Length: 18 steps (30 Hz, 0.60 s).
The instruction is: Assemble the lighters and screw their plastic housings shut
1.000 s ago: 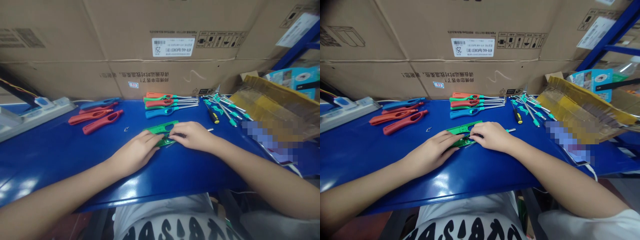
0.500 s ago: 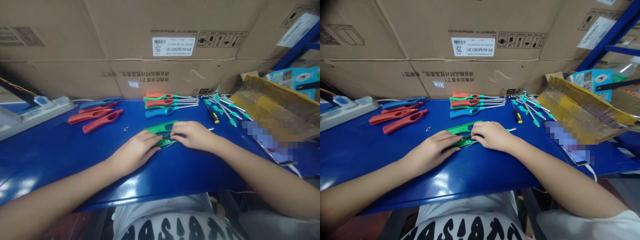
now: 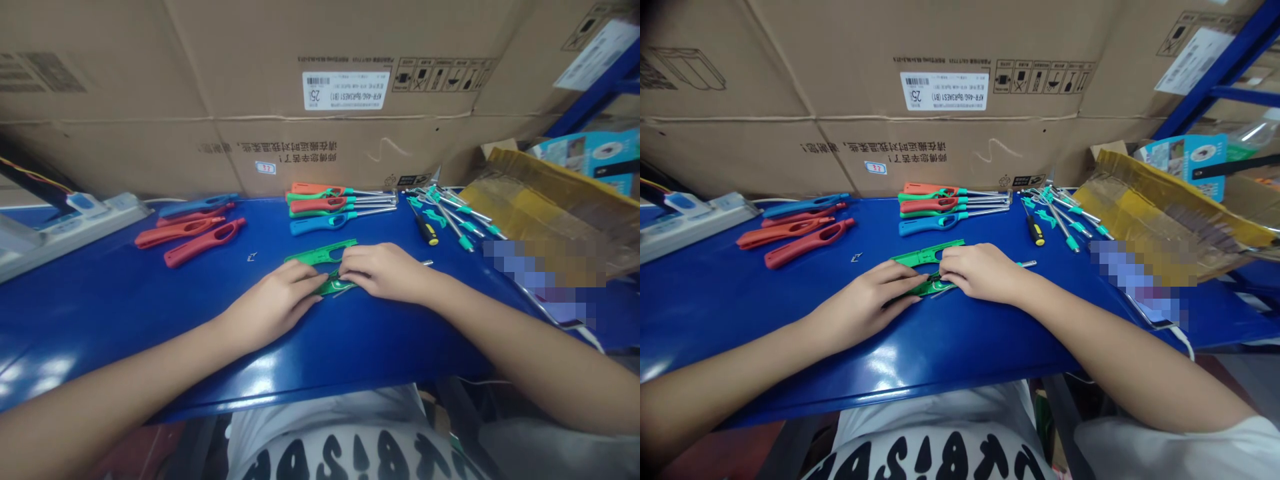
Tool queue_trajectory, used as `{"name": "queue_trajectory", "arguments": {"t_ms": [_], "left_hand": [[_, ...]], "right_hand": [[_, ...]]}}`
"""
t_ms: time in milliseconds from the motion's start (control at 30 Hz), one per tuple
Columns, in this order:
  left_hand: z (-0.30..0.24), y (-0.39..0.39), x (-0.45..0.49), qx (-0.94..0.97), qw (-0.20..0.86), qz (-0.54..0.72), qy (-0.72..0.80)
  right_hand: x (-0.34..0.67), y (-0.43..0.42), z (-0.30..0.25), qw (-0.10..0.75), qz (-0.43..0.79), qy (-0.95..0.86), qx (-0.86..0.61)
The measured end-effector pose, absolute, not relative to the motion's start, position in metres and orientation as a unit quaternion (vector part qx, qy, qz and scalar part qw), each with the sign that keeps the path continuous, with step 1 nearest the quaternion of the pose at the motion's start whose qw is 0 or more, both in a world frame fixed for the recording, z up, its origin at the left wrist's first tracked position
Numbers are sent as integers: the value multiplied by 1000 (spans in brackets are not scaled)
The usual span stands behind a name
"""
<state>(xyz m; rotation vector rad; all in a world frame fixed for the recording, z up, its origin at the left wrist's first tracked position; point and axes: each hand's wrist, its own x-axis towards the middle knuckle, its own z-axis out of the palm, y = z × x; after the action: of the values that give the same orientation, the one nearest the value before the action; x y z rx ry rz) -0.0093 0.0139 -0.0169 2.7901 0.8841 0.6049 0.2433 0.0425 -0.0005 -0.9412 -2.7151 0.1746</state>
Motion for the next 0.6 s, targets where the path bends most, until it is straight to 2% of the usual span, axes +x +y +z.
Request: {"name": "queue_trajectory", "arguments": {"t_ms": [267,600], "left_hand": [[-9,7,-6,943,6,125,310],[-3,8,-7,943,46,121,305]], "right_hand": [[247,43,6,104,72,-933,-338],[241,41,0,121,79,-932,-331]]}}
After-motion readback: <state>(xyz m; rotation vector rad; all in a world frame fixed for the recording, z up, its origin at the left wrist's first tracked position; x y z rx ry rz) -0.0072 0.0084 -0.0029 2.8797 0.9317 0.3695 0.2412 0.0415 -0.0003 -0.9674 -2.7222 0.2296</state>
